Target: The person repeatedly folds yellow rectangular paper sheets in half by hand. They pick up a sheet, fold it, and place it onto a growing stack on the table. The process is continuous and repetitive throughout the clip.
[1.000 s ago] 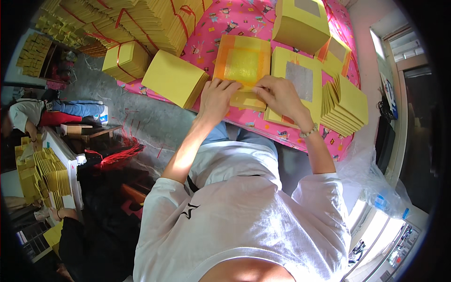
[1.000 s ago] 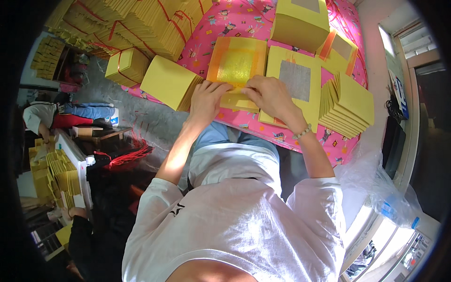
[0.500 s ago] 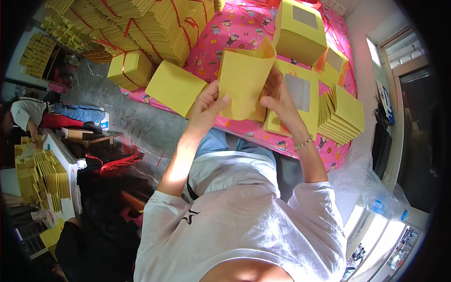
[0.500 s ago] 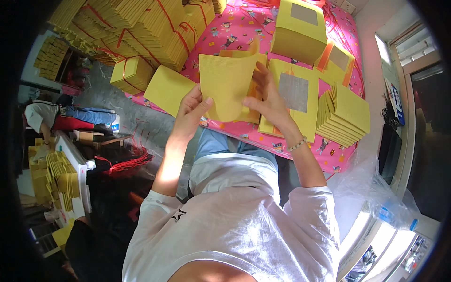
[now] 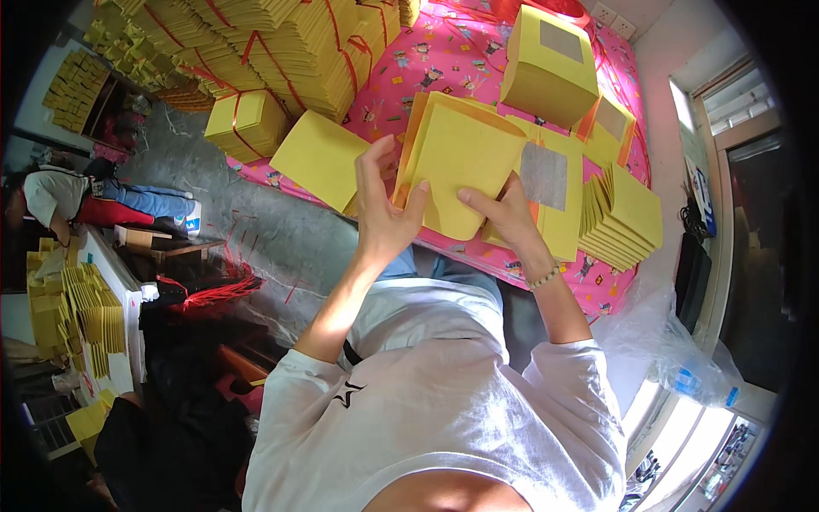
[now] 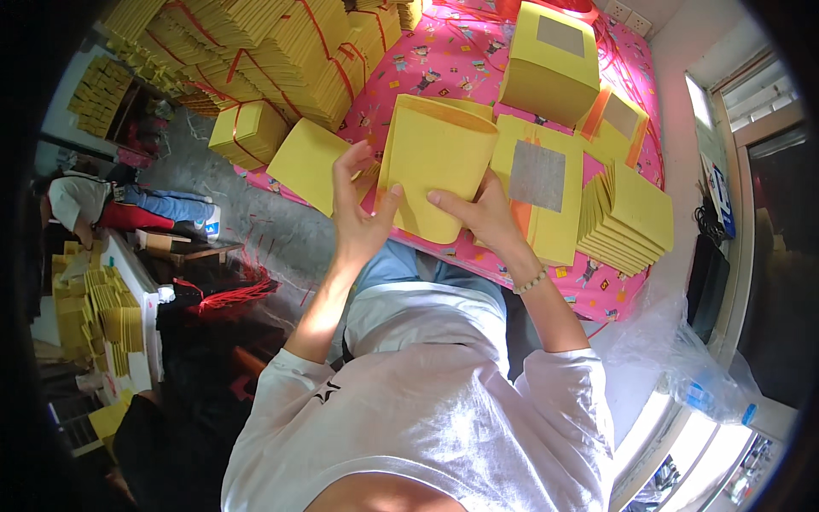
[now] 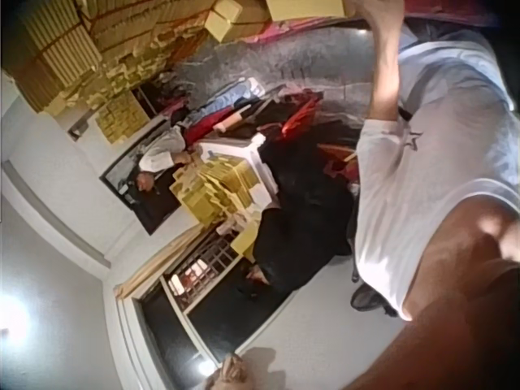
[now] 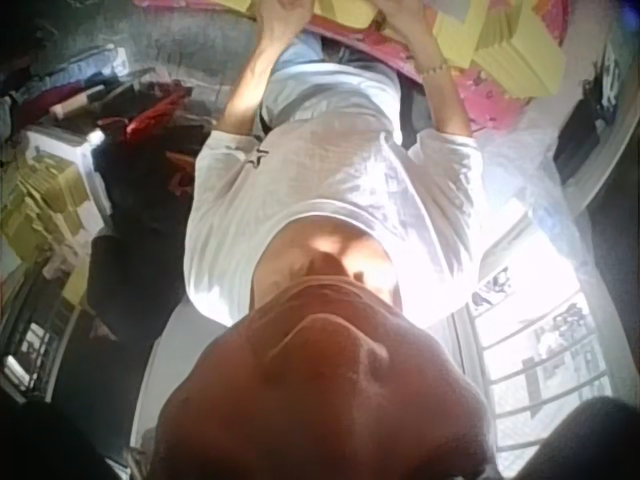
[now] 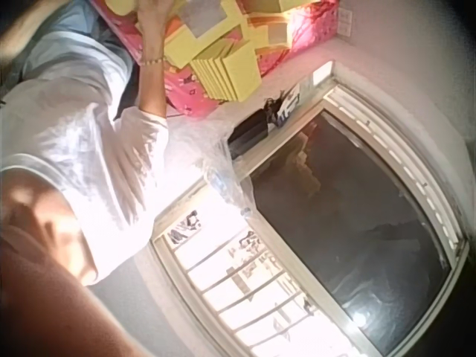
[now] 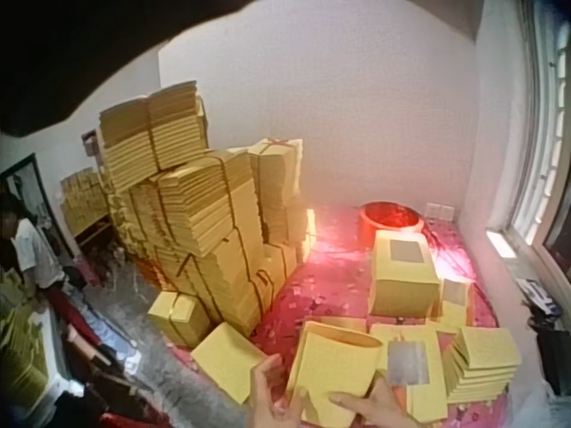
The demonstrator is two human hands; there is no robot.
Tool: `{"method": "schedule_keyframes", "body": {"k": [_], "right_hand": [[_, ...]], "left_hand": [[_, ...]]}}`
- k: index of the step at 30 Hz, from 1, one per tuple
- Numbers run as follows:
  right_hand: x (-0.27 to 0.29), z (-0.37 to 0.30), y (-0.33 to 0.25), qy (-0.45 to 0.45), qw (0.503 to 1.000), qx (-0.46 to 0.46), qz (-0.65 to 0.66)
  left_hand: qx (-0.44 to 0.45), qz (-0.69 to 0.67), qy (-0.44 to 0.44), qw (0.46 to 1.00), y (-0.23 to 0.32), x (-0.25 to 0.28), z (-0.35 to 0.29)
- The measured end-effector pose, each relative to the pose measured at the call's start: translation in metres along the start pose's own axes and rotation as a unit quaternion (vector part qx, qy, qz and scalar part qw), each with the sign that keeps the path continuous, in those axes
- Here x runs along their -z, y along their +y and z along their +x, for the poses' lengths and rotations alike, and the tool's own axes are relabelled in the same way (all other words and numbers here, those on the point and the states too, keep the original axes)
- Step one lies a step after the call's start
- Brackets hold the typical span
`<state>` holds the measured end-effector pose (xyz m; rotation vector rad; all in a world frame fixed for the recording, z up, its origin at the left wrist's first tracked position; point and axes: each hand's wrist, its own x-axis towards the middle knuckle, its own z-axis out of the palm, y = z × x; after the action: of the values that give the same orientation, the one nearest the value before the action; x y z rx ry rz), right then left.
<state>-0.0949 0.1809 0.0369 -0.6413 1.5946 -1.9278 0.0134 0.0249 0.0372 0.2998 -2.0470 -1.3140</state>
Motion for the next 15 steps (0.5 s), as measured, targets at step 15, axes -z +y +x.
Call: {"method": "schedule_keyframes", "body": {"k": [15], "right_hand": [[-0.006,0.01,-0.01,0.043,0.997,-0.062,-0.029]], "left_hand": [[0.31,-0.351,-0.184,0.864,-0.001,0.001,0.024]]}}
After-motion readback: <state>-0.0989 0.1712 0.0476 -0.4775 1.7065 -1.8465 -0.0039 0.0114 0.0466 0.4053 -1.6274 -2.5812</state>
